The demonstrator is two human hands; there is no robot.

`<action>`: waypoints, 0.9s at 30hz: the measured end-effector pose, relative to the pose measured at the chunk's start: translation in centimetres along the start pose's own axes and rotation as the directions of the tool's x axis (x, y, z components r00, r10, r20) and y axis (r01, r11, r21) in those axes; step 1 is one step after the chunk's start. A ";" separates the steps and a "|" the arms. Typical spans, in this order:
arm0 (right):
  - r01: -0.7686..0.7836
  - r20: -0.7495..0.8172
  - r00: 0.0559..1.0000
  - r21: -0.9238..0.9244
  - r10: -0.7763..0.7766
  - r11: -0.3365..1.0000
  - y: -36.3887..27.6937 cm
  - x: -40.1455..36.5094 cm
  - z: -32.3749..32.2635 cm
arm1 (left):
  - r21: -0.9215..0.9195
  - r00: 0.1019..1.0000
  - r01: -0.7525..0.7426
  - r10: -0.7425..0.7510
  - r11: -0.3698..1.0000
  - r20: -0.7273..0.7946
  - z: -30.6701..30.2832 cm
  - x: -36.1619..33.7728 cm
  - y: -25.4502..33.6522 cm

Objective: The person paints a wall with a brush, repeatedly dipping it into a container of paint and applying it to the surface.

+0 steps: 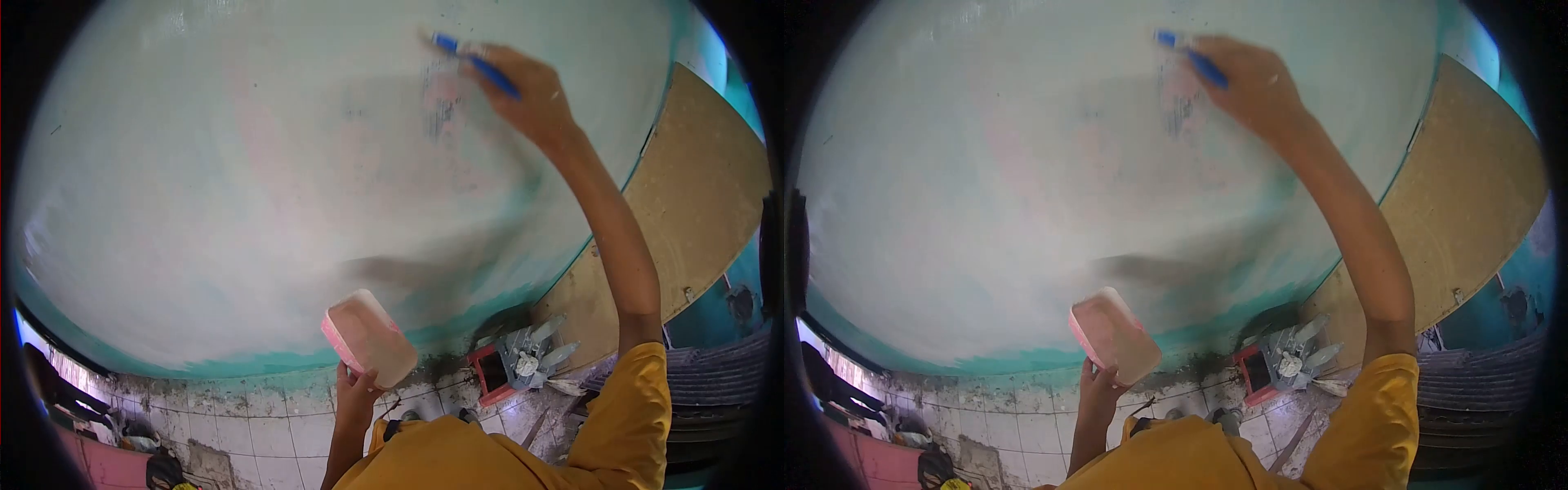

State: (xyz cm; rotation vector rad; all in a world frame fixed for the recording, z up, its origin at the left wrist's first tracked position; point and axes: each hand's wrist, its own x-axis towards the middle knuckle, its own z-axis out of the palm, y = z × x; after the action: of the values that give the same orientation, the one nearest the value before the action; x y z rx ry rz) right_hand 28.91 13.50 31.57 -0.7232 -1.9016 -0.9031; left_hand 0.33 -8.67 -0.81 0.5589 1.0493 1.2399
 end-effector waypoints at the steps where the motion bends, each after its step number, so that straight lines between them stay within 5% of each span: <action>1: -0.019 -0.034 0.999 0.015 0.020 1.000 -0.5 1.2 -0.3 | -0.016 1.000 -0.006 0.006 1.000 0.012 0.0 0.0 -0.1; 3: -0.038 -0.066 0.997 0.033 0.040 0.999 -1.3 1.2 0.2 | -0.035 1.000 -0.010 0.011 0.999 0.022 -0.2 -0.2 -0.5; 5: 0.072 0.045 0.997 -0.151 -0.066 0.986 -1.8 -3.1 2.6 | -0.057 1.000 0.008 -0.007 0.998 0.017 -0.4 0.0 -0.9; 9: 0.166 0.337 0.930 -0.025 -0.148 0.986 -7.8 -15.3 6.3 | -0.087 1.000 -0.001 0.002 0.996 0.016 -0.8 -0.1 -1.0; 12: 0.091 0.412 0.903 0.093 -0.121 0.992 -10.9 -22.1 8.3 | -0.055 1.000 -0.001 0.000 0.998 -0.019 -0.6 -0.1 -0.1; 14: -0.197 0.576 0.817 0.223 0.034 0.955 -11.8 -23.6 8.6 | -0.032 1.000 -0.019 0.019 0.999 -0.004 -0.5 0.3 0.2; 15: -0.204 0.581 0.813 0.228 0.035 0.952 -11.9 -23.9 8.5 | -0.030 1.000 -0.012 0.012 0.999 -0.011 -0.3 0.4 0.4; 18: -0.451 0.448 0.856 0.403 0.258 0.796 -12.2 -23.5 7.3 | -0.031 0.999 -0.044 0.044 0.999 -0.001 0.7 0.6 1.1; 20: -0.761 0.498 0.646 0.482 0.578 0.435 -12.5 -23.4 5.7 | -0.009 0.998 -0.064 0.064 0.998 0.018 1.5 0.9 1.3; 21: -0.771 0.514 0.634 0.478 0.578 0.421 -13.2 -22.8 4.3 | -0.007 0.999 -0.049 0.049 0.999 0.004 2.0 1.0 1.4; 23: -0.759 0.574 0.335 0.634 0.747 -0.146 -14.8 -20.7 1.0 | -0.040 0.992 -0.098 0.100 0.994 0.073 3.1 1.2 1.6; 27: -0.786 0.590 0.197 0.572 0.783 -0.233 -17.7 -20.4 -3.1 | -0.139 0.985 -0.095 0.114 0.986 0.131 4.8 1.6 1.5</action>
State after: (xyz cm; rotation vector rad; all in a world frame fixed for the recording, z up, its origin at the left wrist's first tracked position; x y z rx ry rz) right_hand 25.69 -1.59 9.14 -1.0542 -1.0484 0.9369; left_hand 3.78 -5.89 2.03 0.5948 0.8231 1.3328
